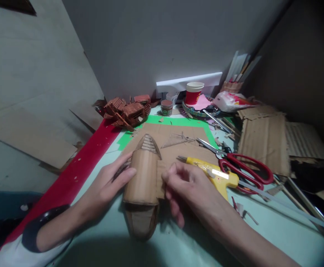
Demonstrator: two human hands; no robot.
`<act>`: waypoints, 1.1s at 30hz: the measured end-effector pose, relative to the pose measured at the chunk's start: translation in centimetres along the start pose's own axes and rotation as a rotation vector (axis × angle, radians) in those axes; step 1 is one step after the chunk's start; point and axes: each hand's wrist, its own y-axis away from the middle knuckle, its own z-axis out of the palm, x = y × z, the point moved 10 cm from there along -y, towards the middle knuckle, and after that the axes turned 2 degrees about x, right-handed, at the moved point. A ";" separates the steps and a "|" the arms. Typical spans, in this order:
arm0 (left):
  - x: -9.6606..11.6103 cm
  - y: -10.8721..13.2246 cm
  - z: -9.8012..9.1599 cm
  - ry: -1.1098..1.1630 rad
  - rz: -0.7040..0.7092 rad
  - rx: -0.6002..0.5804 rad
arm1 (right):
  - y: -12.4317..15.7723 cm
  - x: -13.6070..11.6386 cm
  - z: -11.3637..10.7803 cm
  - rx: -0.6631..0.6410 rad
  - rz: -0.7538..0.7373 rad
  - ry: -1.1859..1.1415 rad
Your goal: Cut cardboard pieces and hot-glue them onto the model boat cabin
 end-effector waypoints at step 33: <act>0.3 0.1 0.0 -0.048 0.011 0.015 | -0.5 0.9 0.1 -0.074 -0.103 -0.109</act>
